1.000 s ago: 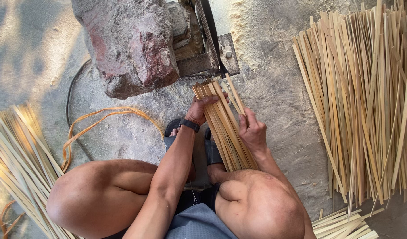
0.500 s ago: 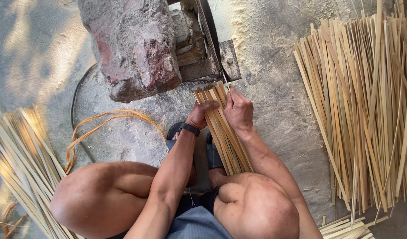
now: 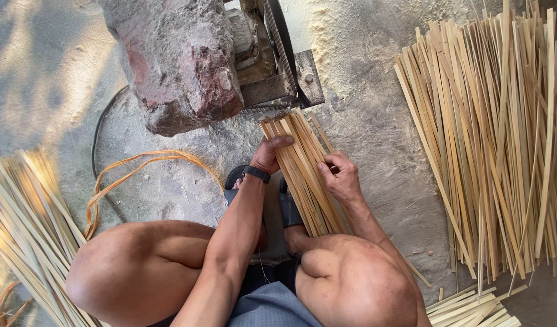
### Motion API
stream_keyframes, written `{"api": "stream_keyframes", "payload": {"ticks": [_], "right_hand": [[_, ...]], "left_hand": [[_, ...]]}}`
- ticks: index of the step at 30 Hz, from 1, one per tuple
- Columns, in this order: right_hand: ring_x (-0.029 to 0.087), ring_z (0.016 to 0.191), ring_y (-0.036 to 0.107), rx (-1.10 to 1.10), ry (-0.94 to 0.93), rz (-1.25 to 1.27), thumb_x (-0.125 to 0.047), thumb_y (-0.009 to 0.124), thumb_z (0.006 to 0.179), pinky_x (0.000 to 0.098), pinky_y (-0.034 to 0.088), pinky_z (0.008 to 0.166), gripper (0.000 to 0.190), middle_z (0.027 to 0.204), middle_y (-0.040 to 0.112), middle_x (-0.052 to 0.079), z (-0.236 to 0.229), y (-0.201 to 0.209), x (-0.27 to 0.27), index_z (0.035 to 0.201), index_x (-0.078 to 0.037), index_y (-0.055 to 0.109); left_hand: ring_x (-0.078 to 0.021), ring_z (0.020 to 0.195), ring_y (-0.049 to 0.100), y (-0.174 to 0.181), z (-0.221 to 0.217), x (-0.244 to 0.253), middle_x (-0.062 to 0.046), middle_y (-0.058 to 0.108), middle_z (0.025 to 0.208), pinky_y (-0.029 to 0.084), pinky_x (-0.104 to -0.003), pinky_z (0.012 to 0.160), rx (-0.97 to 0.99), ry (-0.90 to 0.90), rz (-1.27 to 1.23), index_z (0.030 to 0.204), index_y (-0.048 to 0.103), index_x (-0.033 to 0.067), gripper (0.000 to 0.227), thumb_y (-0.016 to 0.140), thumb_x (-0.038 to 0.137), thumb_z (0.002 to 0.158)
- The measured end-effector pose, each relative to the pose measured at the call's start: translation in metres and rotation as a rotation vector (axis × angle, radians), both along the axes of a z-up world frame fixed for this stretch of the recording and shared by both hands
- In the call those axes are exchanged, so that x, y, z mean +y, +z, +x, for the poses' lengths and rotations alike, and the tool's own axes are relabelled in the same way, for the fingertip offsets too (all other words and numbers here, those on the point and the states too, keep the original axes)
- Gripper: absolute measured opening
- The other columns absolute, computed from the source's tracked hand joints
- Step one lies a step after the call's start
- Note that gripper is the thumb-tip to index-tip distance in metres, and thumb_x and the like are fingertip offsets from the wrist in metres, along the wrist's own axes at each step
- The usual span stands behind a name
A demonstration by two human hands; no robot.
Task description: The person sits on the floor and uses a stationary circular saw to cut bundles of thin bamboo strips into shorter lengths. The person repeatedly feeds bundles into the saw, cuts them, and places the finished pieces into a growing pile on the floor.
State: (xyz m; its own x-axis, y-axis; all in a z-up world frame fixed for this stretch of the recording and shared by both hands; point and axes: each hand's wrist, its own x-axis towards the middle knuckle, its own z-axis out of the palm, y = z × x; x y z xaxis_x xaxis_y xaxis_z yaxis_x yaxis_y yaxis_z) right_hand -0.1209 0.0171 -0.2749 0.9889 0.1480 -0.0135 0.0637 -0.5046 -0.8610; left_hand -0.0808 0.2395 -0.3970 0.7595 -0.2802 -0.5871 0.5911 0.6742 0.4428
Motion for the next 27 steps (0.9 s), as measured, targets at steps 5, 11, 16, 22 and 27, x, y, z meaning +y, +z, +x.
{"api": "stream_keyframes", "payload": {"ticks": [5, 11, 16, 22, 27], "right_hand": [[0.014, 0.074, 0.071, -0.195, -0.031, -0.159, -0.02, 0.083, 0.09, 0.0277, 0.057, 0.06, 0.018, 0.093, 0.075, 0.007, -0.002, 0.006, 0.003, 0.098, -0.005, 0.079], [0.016, 0.067, 0.068, 0.032, -0.153, -0.03, -0.018, 0.085, 0.087, 0.0313, 0.055, 0.056, 0.015, 0.08, 0.073, 0.007, -0.002, 0.011, 0.011, 0.092, -0.005, 0.079], [0.014, 0.065, 0.069, -0.206, -0.084, -0.143, -0.012, 0.075, 0.096, 0.0298, 0.055, 0.054, 0.019, 0.084, 0.074, 0.007, 0.007, 0.007, 0.006, 0.113, -0.004, 0.077], [0.016, 0.055, 0.067, -0.319, -0.023, -0.341, -0.006, 0.07, 0.098, 0.0251, 0.054, 0.042, 0.026, 0.075, 0.071, 0.011, 0.024, -0.016, 0.015, 0.123, 0.002, 0.073], [0.018, 0.058, 0.069, -0.345, -0.024, -0.318, -0.004, 0.068, 0.101, 0.0237, 0.056, 0.042, 0.025, 0.082, 0.072, 0.016, 0.05, -0.037, 0.038, 0.123, 0.006, 0.071]], "left_hand": [[-0.028, 0.094, 0.072, 0.0, -0.001, 0.002, -0.017, 0.074, 0.103, 0.06, -0.042, 0.09, 0.008, -0.028, -0.014, 0.108, 0.071, -0.0057, 0.032, 0.077, 0.016, 0.085], [-0.0263, 0.095, 0.072, -0.015, -0.004, 0.001, -0.014, 0.074, 0.103, 0.06, -0.041, 0.091, 0.016, -0.01, -0.033, 0.107, 0.072, -0.0036, 0.03, 0.076, 0.016, 0.085], [-0.0269, 0.094, 0.072, -0.011, -0.003, 0.002, -0.015, 0.074, 0.102, 0.06, -0.041, 0.091, 0.026, -0.036, -0.052, 0.106, 0.072, -0.0034, 0.03, 0.077, 0.016, 0.084], [-0.0276, 0.094, 0.072, 0.005, -0.002, 0.002, -0.015, 0.074, 0.103, 0.06, -0.042, 0.09, 0.031, -0.014, -0.013, 0.108, 0.072, -0.0046, 0.033, 0.078, 0.014, 0.082], [-0.0269, 0.095, 0.072, 0.015, -0.001, 0.002, -0.016, 0.075, 0.104, 0.059, -0.04, 0.09, 0.026, -0.022, -0.006, 0.112, 0.072, -0.0058, 0.037, 0.078, 0.015, 0.082]]}}
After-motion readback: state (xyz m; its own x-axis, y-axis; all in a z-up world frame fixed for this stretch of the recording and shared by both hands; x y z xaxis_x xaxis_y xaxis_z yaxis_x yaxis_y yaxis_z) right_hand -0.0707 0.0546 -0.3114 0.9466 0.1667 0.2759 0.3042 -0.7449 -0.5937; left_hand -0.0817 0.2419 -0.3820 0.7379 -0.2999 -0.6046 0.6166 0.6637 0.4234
